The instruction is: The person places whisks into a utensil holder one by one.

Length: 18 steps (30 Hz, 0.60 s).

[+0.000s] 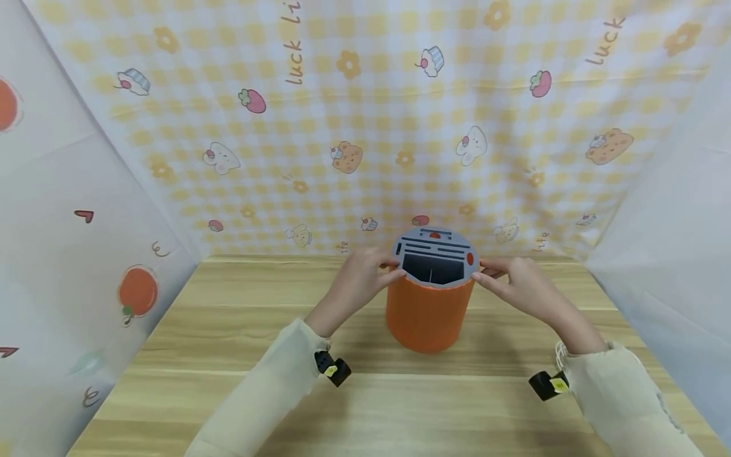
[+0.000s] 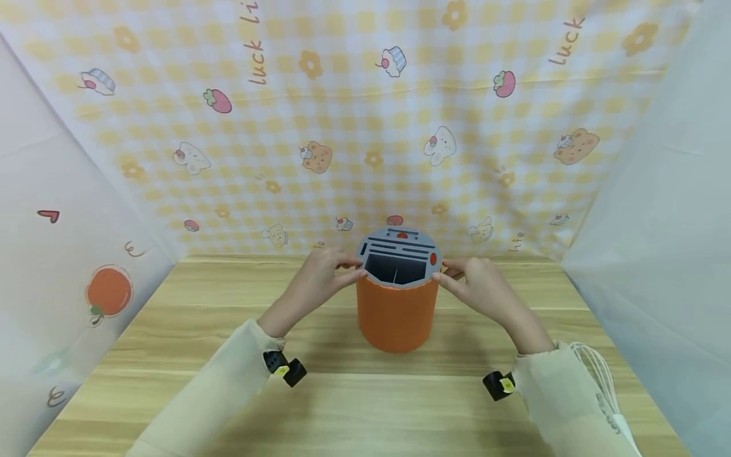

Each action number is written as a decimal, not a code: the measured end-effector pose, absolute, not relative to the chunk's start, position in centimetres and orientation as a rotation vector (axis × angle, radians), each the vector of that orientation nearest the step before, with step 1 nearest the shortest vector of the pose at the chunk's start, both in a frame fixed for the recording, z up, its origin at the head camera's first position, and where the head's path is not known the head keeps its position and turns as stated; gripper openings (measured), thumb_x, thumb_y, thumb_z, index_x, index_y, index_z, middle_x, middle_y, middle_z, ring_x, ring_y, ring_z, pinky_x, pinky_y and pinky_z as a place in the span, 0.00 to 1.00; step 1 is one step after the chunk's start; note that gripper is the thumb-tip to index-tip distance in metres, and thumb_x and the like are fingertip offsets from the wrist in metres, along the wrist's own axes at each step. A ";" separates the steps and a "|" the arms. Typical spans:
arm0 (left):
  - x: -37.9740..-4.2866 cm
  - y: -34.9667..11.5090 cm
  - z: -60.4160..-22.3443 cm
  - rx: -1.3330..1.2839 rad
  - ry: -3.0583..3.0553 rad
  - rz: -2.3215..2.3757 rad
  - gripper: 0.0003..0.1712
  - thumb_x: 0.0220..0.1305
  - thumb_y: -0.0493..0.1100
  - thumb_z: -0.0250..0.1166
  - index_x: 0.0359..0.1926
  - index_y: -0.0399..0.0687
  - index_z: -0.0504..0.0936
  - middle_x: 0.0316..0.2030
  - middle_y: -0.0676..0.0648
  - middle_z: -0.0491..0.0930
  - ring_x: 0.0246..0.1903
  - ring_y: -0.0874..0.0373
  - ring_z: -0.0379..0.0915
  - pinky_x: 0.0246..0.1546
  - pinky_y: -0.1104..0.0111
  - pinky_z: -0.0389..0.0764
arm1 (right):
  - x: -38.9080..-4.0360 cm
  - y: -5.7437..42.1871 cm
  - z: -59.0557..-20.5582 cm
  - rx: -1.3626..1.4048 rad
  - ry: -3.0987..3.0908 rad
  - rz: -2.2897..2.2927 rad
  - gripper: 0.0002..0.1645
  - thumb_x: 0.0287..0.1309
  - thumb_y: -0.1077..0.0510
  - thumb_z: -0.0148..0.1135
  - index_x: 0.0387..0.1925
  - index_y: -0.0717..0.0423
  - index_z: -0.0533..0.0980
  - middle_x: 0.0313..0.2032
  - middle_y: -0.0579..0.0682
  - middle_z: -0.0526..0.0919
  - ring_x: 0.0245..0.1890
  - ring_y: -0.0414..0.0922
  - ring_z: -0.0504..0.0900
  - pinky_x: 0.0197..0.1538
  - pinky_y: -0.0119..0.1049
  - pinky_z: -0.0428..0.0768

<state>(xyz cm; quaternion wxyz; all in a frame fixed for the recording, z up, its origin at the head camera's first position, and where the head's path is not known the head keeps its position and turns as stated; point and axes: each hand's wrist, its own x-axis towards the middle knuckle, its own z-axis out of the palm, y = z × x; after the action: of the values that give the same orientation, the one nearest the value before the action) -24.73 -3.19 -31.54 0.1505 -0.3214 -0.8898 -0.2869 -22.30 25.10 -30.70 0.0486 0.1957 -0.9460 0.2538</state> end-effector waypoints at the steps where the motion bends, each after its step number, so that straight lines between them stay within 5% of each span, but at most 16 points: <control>1: -24.6 -3.3 -31.5 -0.924 -2.553 -0.820 0.10 0.57 0.45 0.66 0.34 0.44 0.85 0.28 0.51 0.79 0.31 0.57 0.73 0.33 0.69 0.74 | -22.2 25.0 -30.7 0.596 -2.887 0.772 0.29 0.62 0.46 0.55 0.51 0.69 0.74 0.35 0.52 0.84 0.38 0.51 0.80 0.35 0.43 0.75; 18: -21.6 -4.9 -31.4 -0.843 -2.560 -0.742 0.13 0.56 0.47 0.67 0.36 0.42 0.86 0.29 0.48 0.79 0.31 0.54 0.74 0.30 0.68 0.73 | -20.8 23.6 -30.9 0.681 -2.870 0.775 0.29 0.61 0.45 0.56 0.51 0.66 0.75 0.33 0.47 0.83 0.35 0.44 0.81 0.36 0.41 0.76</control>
<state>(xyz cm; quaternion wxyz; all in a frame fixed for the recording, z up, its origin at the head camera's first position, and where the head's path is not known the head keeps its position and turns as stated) -21.62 -4.94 -31.41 0.1720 -0.2970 -0.9021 -0.2614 -20.83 23.61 -30.86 0.0459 0.2232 -0.9400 0.2537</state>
